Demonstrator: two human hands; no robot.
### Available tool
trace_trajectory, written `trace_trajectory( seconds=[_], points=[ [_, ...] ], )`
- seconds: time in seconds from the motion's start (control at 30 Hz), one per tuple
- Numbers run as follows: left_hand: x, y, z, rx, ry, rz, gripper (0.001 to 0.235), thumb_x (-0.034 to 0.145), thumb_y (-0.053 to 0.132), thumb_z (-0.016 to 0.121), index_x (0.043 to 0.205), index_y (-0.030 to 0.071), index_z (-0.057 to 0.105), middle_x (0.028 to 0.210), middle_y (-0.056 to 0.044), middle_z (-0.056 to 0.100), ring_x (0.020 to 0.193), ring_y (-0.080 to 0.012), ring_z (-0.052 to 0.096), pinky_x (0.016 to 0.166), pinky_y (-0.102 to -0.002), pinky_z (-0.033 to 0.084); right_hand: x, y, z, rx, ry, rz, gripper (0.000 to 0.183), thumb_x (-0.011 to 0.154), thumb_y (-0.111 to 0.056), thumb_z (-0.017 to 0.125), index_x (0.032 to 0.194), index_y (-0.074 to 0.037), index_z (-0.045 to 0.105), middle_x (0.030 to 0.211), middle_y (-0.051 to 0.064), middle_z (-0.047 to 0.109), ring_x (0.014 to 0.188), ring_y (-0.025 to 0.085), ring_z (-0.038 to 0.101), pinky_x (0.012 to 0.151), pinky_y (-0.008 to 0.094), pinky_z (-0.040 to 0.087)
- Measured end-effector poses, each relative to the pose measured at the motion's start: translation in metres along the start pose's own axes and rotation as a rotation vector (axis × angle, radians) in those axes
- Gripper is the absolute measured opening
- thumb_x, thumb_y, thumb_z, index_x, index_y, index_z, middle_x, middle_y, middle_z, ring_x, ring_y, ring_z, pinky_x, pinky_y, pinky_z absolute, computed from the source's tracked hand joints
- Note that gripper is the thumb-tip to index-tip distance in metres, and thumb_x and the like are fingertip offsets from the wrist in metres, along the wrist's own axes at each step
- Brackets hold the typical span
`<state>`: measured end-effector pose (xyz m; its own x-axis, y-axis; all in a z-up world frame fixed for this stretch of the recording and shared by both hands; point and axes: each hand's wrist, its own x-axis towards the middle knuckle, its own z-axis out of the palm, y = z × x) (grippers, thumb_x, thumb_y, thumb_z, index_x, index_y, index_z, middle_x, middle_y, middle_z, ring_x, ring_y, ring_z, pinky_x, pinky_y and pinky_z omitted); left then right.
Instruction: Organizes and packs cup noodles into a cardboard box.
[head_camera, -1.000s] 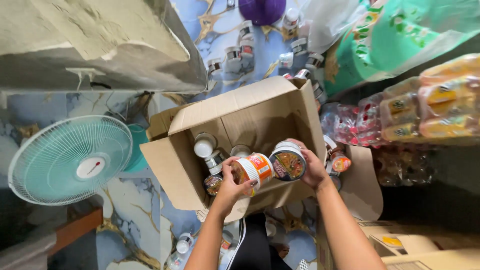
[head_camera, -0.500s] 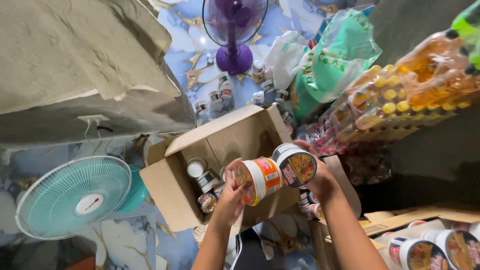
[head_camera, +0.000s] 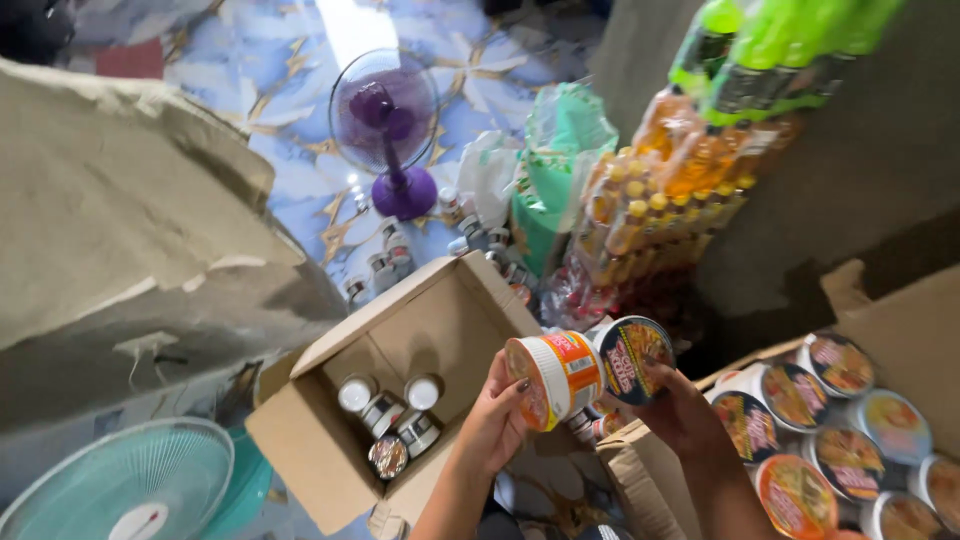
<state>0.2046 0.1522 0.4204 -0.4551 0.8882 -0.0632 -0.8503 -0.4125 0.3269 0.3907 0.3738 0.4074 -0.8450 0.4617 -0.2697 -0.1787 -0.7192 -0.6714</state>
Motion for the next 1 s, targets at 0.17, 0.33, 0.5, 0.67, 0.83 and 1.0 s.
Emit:
trace_trajectory(
  seconds=[0.17,0.33,0.5,0.67,0.83,1.0],
  points=[
    [-0.009,-0.036,0.059,0.006,-0.075,-0.21,0.058,0.098,0.003,0.061,0.149,0.017,0.039,0.14,-0.007,0.054,0.126,-0.0203,0.061,0.104,-0.039,0.054,-0.085,-0.019,-0.03,0.065,0.12,-0.087,0.051,0.093,-0.026,0.064,0.139,-0.009,0.053,0.126,0.014,0.068,0.111,0.032,0.068,0.091,0.061,0.055],
    [-0.019,-0.082,0.109,0.13,-0.148,-0.347,0.06,0.095,0.007,0.064,0.148,0.017,0.036,0.141,-0.006,0.054,0.126,-0.0193,0.06,0.103,-0.041,0.055,-0.166,-0.014,-0.072,0.123,0.235,-0.047,0.059,0.09,-0.042,0.063,0.14,-0.012,0.053,0.126,0.013,0.068,0.11,0.039,0.069,0.086,0.062,0.057],
    [-0.03,-0.145,0.113,0.228,-0.19,-0.527,0.066,0.092,0.005,0.066,0.152,0.016,0.04,0.14,-0.004,0.056,0.126,-0.0174,0.06,0.104,-0.039,0.054,-0.255,0.001,-0.109,0.143,0.362,-0.024,0.068,0.093,-0.053,0.056,0.141,-0.004,0.053,0.124,0.024,0.07,0.107,0.043,0.069,0.086,0.055,0.058],
    [-0.047,-0.207,0.128,0.336,-0.236,-0.665,0.061,0.096,0.004,0.064,0.151,0.011,0.041,0.138,-0.006,0.058,0.126,-0.0169,0.06,0.106,-0.037,0.053,-0.337,0.016,-0.122,0.179,0.581,-0.159,0.052,0.097,-0.039,0.055,0.137,-0.005,0.055,0.12,0.017,0.07,0.106,0.042,0.072,0.085,0.052,0.058],
    [-0.065,-0.264,0.146,0.475,-0.27,-0.847,0.062,0.093,0.008,0.066,0.149,0.016,0.042,0.133,-0.002,0.061,0.121,-0.0132,0.062,0.097,-0.035,0.055,-0.412,0.045,-0.15,0.261,0.739,-0.263,0.048,0.101,-0.036,0.054,0.137,-0.005,0.053,0.117,0.023,0.07,0.101,0.041,0.07,0.082,0.051,0.059],
    [-0.089,-0.336,0.118,0.447,-0.386,-0.96,0.061,0.097,0.008,0.072,0.151,0.014,0.045,0.135,-0.004,0.062,0.122,-0.014,0.063,0.097,-0.032,0.057,-0.483,0.07,-0.175,0.309,0.914,-0.286,0.05,0.097,-0.033,0.052,0.137,-0.004,0.049,0.116,0.024,0.071,0.101,0.044,0.071,0.088,0.054,0.058]
  ],
)
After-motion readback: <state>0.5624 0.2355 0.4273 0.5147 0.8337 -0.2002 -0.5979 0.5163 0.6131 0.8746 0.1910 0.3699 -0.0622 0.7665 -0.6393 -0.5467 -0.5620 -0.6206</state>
